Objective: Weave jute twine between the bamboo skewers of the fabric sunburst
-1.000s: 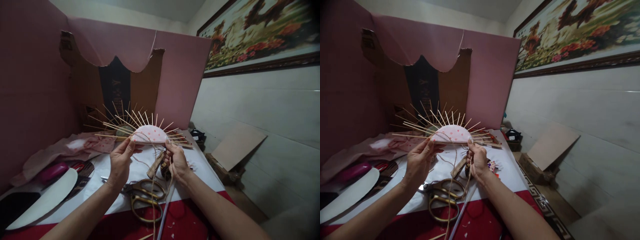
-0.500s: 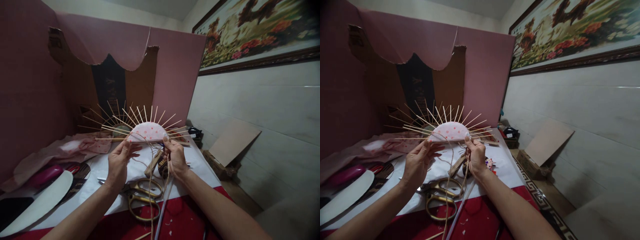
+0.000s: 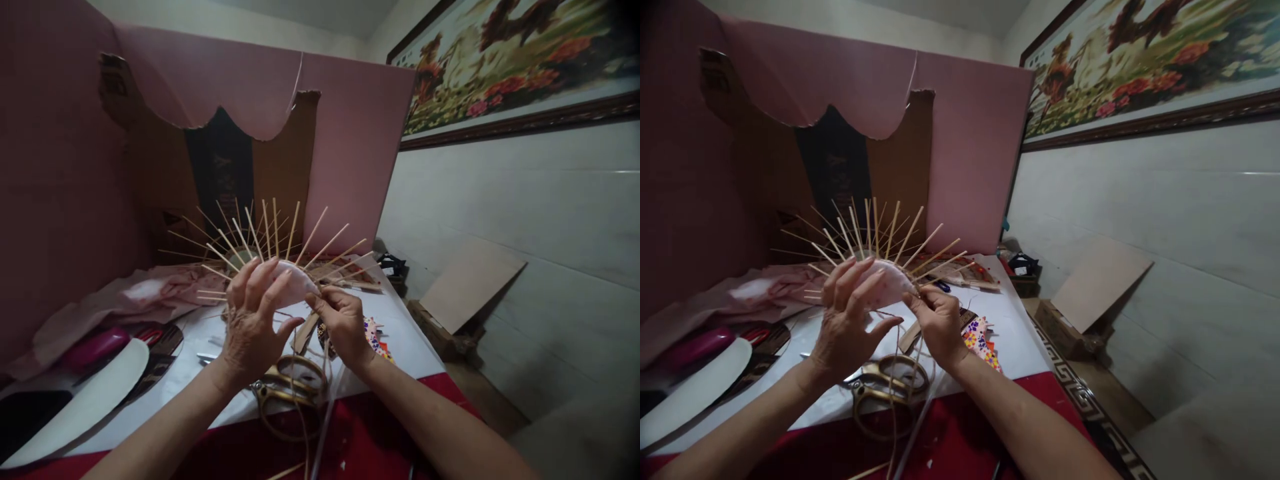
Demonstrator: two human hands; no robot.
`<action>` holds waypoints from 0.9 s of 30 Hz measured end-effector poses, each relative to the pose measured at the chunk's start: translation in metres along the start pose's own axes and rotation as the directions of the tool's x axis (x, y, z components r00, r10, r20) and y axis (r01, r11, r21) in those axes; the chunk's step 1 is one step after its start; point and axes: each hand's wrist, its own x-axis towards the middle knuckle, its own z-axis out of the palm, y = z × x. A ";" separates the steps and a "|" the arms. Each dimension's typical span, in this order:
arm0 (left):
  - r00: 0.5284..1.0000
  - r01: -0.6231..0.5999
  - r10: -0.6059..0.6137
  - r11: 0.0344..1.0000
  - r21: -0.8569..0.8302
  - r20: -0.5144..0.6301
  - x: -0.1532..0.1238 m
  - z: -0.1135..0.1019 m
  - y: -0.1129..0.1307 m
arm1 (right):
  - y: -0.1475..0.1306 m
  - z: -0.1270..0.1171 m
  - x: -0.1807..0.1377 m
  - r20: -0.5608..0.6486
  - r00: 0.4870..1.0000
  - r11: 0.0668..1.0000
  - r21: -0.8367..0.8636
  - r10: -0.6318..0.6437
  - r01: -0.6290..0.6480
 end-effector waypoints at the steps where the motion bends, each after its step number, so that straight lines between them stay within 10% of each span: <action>1: 0.999 -0.029 0.027 0.998 0.051 0.036 0.000 0.000 0.000 | -0.001 0.001 -0.002 0.023 1.000 0.999 -0.035 -0.016 0.017; 27: 0.976 -0.133 0.107 0.982 0.134 0.188 0.006 -0.007 -0.003 | -0.007 0.006 -0.009 0.138 0.989 0.988 -0.133 -0.058 0.077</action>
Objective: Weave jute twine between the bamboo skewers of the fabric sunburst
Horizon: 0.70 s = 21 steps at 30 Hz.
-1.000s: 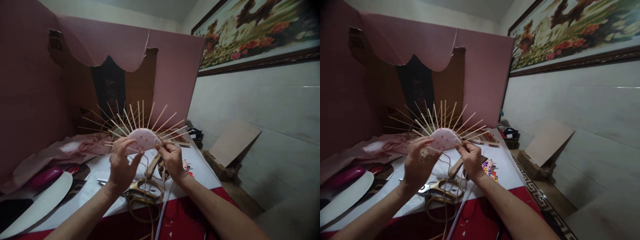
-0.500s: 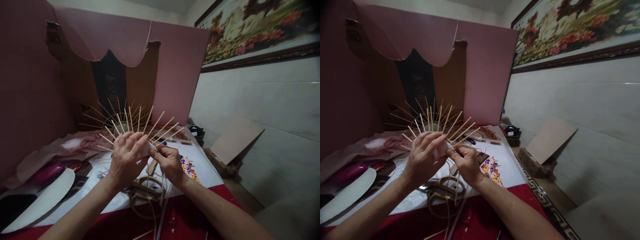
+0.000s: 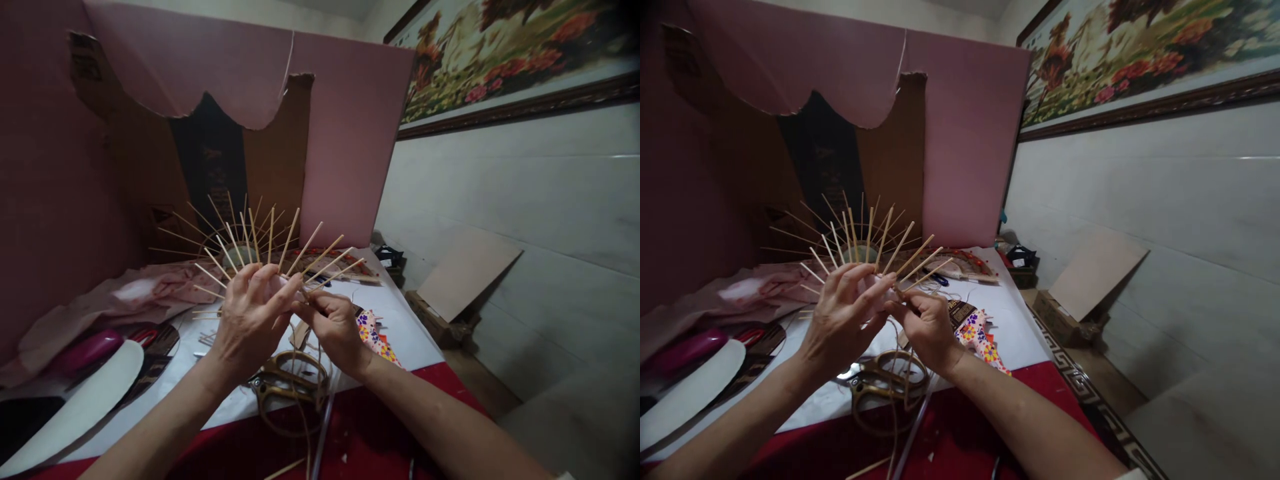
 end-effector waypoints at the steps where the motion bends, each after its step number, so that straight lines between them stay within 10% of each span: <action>1: 1.000 0.003 -0.003 1.000 -0.007 0.000 0.000 0.000 0.000 | 0.000 0.000 0.000 -0.006 1.000 1.000 -0.020 -0.014 0.014; 11: 0.999 0.002 -0.002 1.000 -0.002 -0.050 0.001 0.002 0.001 | 0.002 0.003 -0.004 -0.052 0.995 0.985 -0.157 -0.084 0.075; 21: 0.999 -0.005 0.004 1.000 -0.029 -0.048 0.001 0.001 0.000 | -0.002 0.007 -0.008 -0.078 0.991 0.978 0.189 0.105 -0.088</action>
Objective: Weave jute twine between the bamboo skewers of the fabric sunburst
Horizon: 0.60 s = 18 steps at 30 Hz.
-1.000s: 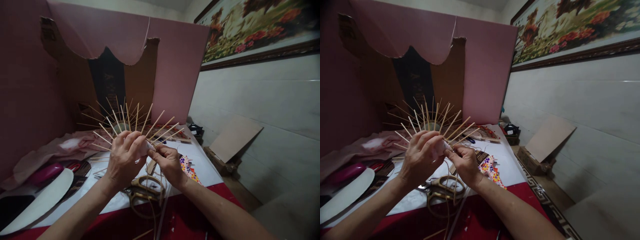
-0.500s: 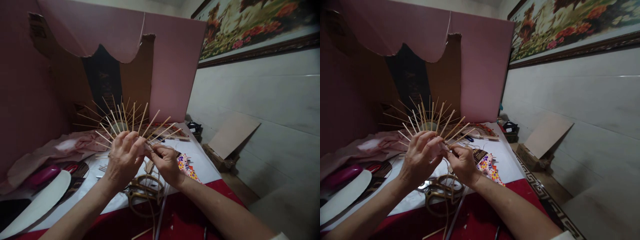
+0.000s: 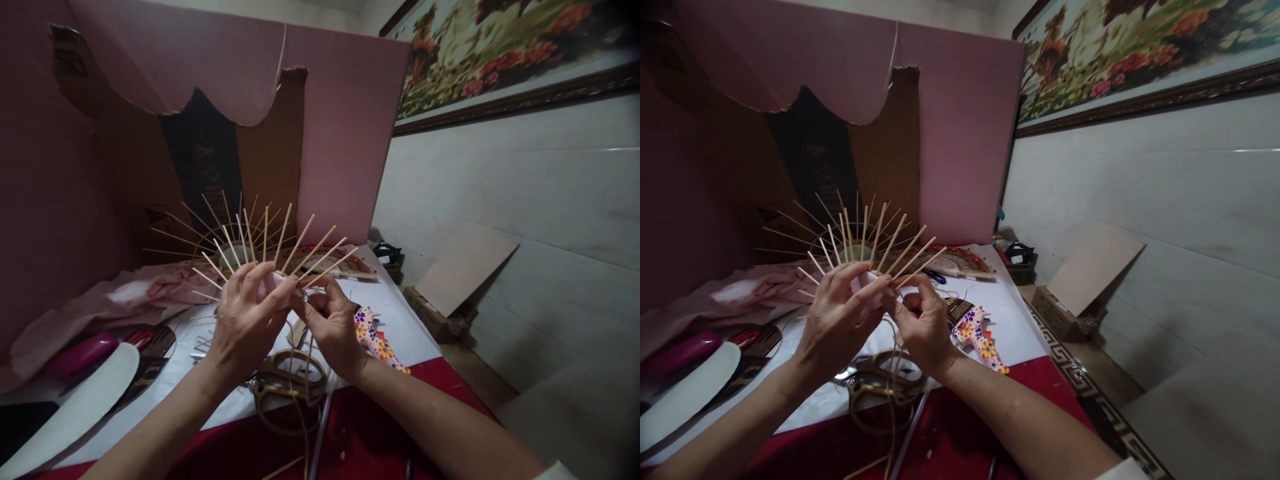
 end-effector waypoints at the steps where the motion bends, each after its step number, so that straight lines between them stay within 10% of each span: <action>1: 1.000 -0.005 0.005 1.000 0.005 -0.005 0.000 0.000 0.000 | 0.001 0.000 0.000 0.010 1.000 1.000 0.025 0.005 -0.006; 18: 0.999 -0.022 0.021 1.000 -0.018 -0.038 -0.001 0.000 0.001 | 0.003 0.000 0.003 0.070 0.997 0.987 0.161 -0.037 0.026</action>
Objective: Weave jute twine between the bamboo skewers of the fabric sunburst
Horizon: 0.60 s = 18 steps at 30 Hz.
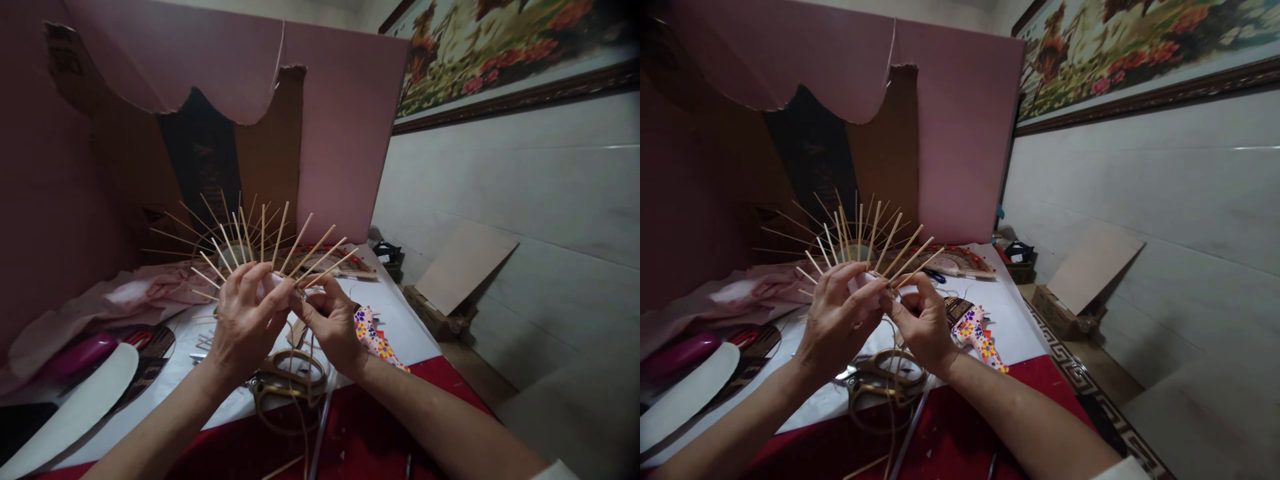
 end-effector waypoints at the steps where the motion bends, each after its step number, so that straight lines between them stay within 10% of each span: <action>1: 1.000 -0.002 0.002 1.000 0.005 -0.005 0.000 0.000 0.000 | 0.000 0.001 -0.001 0.003 1.000 1.000 0.013 0.003 -0.003; 18: 0.997 0.028 -0.032 0.998 -0.056 -0.064 -0.002 0.003 -0.001 | -0.004 -0.004 0.002 0.013 0.999 0.996 -0.074 -0.048 0.049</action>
